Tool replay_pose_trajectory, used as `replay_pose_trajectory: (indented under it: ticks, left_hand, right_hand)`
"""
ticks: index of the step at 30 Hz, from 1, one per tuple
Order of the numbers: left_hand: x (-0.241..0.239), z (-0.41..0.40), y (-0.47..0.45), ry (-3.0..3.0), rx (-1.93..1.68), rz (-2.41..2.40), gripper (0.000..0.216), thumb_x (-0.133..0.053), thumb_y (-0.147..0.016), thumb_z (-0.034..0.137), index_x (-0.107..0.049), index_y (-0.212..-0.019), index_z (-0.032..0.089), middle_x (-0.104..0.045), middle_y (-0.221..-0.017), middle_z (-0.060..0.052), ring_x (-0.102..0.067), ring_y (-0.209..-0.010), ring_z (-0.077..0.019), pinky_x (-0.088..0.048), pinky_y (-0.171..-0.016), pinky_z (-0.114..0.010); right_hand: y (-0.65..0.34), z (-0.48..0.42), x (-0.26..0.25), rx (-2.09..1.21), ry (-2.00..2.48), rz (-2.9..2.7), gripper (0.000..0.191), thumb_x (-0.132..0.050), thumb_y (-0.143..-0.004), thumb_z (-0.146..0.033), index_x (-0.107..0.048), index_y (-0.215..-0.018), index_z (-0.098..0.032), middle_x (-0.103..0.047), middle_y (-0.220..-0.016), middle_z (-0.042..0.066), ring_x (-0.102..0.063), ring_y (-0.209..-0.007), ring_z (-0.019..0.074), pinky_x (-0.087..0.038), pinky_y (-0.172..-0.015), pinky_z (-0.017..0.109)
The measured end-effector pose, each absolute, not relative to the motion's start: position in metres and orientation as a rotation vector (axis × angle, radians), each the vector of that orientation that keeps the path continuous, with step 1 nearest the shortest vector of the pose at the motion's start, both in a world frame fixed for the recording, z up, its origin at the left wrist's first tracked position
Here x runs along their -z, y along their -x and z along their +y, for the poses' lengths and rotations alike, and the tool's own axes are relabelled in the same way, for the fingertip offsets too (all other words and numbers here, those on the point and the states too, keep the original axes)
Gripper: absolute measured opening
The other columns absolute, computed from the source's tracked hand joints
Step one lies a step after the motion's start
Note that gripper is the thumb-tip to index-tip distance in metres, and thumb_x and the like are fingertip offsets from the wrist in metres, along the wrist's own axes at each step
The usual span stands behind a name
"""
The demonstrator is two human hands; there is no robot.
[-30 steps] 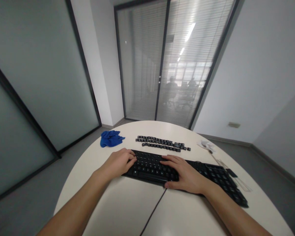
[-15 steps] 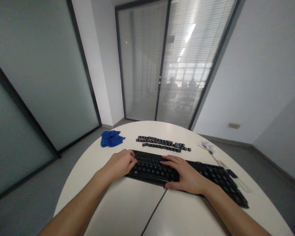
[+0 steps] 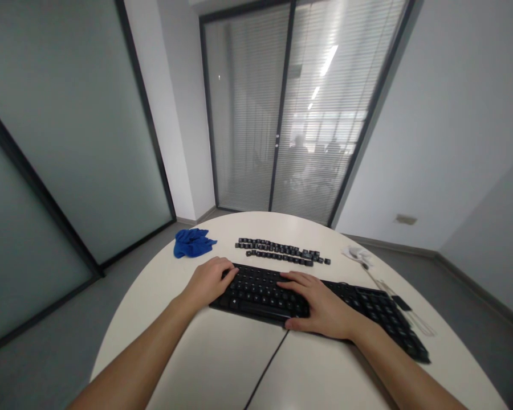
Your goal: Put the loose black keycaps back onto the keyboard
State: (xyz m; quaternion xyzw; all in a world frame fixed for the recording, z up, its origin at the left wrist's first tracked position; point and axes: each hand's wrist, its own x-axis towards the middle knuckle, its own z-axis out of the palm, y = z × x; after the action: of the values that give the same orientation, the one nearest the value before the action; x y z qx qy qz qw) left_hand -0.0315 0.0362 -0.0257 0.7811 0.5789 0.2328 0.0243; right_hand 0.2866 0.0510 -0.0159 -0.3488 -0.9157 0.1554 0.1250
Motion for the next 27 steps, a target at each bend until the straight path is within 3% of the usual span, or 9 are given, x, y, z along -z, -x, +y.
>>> replay_pose_trajectory:
  ticks: [9, 16, 27]
  left_hand:
    - [0.028, 0.043, 0.020, -2.300, -0.849, 1.881, 0.027, -0.045, -0.099, 0.036, -0.069, -0.105, 0.025, -0.072, -0.112, -0.002, -0.066, -0.102, -0.0210, -0.049, -0.086, -0.031]
    - [0.022, 0.070, 0.005, -2.304, -0.635, 2.021, 0.030, -0.050, -0.098, 0.033, -0.069, -0.119, 0.025, -0.070, -0.122, -0.004, -0.066, -0.109, -0.0235, -0.050, -0.088, -0.031]
    - [0.020, 0.116, -0.015, -2.292, -0.464, 2.086, 0.028, -0.066, -0.082, 0.029, -0.074, -0.109, 0.028, -0.074, -0.112, -0.008, -0.067, -0.108, -0.0310, -0.052, -0.086, -0.037]
  right_hand:
    - [-0.287, 0.051, 0.017, -0.465, 0.998, -2.656, 0.087, -0.071, -0.070, -0.074, -0.057, -0.141, -0.026, -0.047, -0.152, 0.012, -0.040, -0.140, 0.0365, -0.030, -0.116, 0.055]
    - [-0.287, 0.050, 0.017, -0.459, 0.973, -2.637, 0.087, -0.071, -0.069, -0.075, -0.058, -0.139, -0.025, -0.047, -0.152, 0.012, -0.041, -0.139, 0.0359, -0.030, -0.116, 0.054]
    - [-0.288, 0.049, 0.018, -0.464, 0.957, -2.616, 0.088, -0.072, -0.068, -0.074, -0.058, -0.140, -0.025, -0.047, -0.152, 0.011, -0.042, -0.138, 0.0356, -0.029, -0.116, 0.053]
